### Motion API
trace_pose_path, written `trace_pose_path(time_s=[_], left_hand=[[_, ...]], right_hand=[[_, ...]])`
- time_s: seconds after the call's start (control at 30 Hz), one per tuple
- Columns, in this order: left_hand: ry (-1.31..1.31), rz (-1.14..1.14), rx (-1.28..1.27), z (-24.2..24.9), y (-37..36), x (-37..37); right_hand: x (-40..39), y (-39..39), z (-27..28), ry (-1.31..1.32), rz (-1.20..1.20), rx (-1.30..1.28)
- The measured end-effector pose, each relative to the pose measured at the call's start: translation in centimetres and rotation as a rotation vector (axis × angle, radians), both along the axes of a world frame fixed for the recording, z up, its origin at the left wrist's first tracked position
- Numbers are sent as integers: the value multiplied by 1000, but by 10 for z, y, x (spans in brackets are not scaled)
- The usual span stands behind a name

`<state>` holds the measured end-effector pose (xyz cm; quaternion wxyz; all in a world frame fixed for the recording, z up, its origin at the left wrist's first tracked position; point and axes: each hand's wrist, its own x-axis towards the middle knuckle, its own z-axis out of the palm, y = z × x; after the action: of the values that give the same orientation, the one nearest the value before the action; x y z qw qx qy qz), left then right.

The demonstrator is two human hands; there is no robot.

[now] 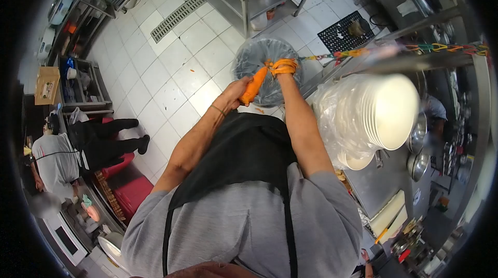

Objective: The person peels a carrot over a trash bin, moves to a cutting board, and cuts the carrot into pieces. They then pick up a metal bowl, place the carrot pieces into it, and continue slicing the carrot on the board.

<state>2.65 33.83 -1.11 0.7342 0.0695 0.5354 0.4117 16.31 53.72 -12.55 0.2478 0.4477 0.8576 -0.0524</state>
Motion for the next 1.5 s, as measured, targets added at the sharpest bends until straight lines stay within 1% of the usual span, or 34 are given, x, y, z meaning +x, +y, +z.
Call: trace_pose_path(time_s=[0.07,0.17,0.2,0.23,0.3,0.33,0.37,0.4,0.43,0.47,0.53,0.6,0.7,0.77,0.83,0.9,1.0,1.1,1.2,1.3,1.33,1.4,1.5], left_hand=[[-27,17,39,4,-2,-4],[-195,166,-5,4,2,-6],[-228,237,-70,-6,9,-6],[-231,238,-89,-23,17,-5],[-238,233,-125,-54,33,-3],[-241,209,-106,-58,39,-2],[-245,183,-86,-61,44,0],[-249,157,-65,-61,49,2],[-248,137,-68,-56,51,5],[-246,120,-71,-50,53,6],[-238,94,-77,-36,54,5],[-230,73,-87,-24,51,5],[-152,42,-111,-9,45,3],[-141,2,-93,2,34,-2],[-136,-13,-83,3,19,-11],[-143,-13,-74,0,6,-21],[-216,10,-37,3,-13,-36],[-250,103,-163,10,-13,-43],[-195,169,-159,10,10,-35],[-233,97,-92,-45,40,-30],[-240,60,-87,-53,49,-27],[-255,66,-80,-65,61,-20],[-213,55,-65,-65,66,-13]], right_hand=[[10,9,-4,-17,-15,-3],[17,11,-4,-52,-57,-8],[9,4,11,-75,-87,-7],[1,-3,20,-96,-119,-5],[-7,-11,6,16,-174,-68],[-11,-14,-8,73,-204,-97],[-22,-20,-31,353,-443,-329],[-27,-25,-45,530,-556,-426],[-30,-30,-45,538,-523,-400],[-31,-33,-45,483,-441,-342],[-25,-31,-32,315,-252,-211],[-17,-25,-17,159,-116,-137],[-9,-16,3,0,15,-104],[-9,-13,15,-44,53,-109],[-7,-10,9,-51,71,-109],[-9,-7,-3,-2,72,-78],[-10,-2,-18,5,81,-57],[-8,2,-24,-4,86,-23],[-13,0,-28,19,89,0],[-23,-9,-44,76,81,16],[-27,-12,-52,98,78,24],[-34,-19,-68,133,66,38],[-39,-23,-87,148,68,68]])
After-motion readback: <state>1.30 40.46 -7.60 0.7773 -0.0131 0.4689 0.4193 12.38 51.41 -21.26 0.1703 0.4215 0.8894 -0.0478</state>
